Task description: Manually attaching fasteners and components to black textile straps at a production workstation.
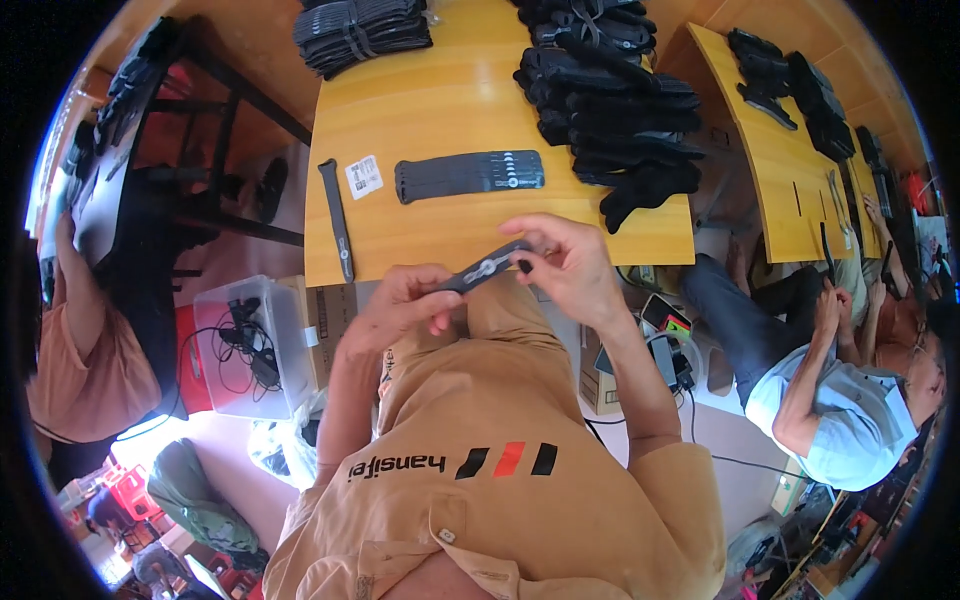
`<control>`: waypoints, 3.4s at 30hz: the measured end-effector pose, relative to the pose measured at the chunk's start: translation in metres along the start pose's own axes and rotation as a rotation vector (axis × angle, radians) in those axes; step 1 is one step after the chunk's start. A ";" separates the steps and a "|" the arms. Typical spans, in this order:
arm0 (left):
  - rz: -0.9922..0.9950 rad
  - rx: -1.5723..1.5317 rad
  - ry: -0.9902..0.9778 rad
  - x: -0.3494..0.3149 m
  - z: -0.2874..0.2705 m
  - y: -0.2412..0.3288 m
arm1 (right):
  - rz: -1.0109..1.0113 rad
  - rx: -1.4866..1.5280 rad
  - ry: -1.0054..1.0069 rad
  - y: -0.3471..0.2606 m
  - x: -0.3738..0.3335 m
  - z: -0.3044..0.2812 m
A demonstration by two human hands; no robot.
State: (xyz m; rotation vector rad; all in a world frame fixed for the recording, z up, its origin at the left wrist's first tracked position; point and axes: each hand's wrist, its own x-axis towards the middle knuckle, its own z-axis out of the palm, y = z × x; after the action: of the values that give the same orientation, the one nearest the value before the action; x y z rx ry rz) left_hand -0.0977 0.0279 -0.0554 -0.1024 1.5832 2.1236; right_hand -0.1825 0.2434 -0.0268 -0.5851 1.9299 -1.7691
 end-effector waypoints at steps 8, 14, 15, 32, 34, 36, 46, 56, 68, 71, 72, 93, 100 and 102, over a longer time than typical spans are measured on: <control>0.025 0.178 0.218 0.001 -0.058 -0.021 | 0.237 0.139 0.242 0.064 0.011 -0.024; 0.056 0.210 0.637 0.035 -0.068 -0.024 | 0.259 0.197 0.414 0.089 0.035 -0.023; 0.077 0.187 0.677 0.042 -0.068 -0.025 | 0.256 0.162 0.445 0.092 0.039 -0.023; 0.161 0.325 0.858 0.076 -0.077 -0.029 | 0.112 -0.023 0.605 0.121 0.068 -0.023; 0.152 0.314 0.859 0.077 -0.076 -0.028 | 0.102 -0.074 0.604 0.121 0.068 -0.024; 0.164 0.297 0.872 0.077 -0.074 -0.027 | 0.091 -0.105 0.599 0.118 0.069 -0.023; 0.127 0.326 0.878 0.077 -0.070 -0.024 | 0.143 -0.098 0.675 0.109 0.072 -0.019; 0.135 0.392 0.892 0.079 -0.072 -0.026 | 0.132 -0.070 0.693 0.109 0.072 -0.018; 0.134 0.428 0.898 0.081 -0.070 -0.025 | 0.154 -0.119 0.710 0.104 0.074 -0.015; 0.131 0.424 0.896 0.082 -0.071 -0.025 | 0.158 -0.122 0.720 0.105 0.074 -0.015; 0.131 0.423 0.897 0.082 -0.071 -0.025 | 0.154 -0.123 0.721 0.106 0.074 -0.015; 0.128 0.541 0.920 0.082 -0.068 -0.024 | 0.140 -0.198 0.736 0.112 0.076 -0.016; 0.134 0.556 0.941 0.082 -0.060 -0.015 | 0.166 -0.201 0.732 0.106 0.075 -0.015; 0.135 0.546 0.944 0.082 -0.061 -0.016 | 0.171 -0.213 0.730 0.105 0.075 -0.014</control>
State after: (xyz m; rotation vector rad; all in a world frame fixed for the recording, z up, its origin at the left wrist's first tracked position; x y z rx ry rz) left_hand -0.1769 0.0024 -0.1180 -0.9373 2.6975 1.7083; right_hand -0.2523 0.2193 -0.1340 0.2101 2.5674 -1.8242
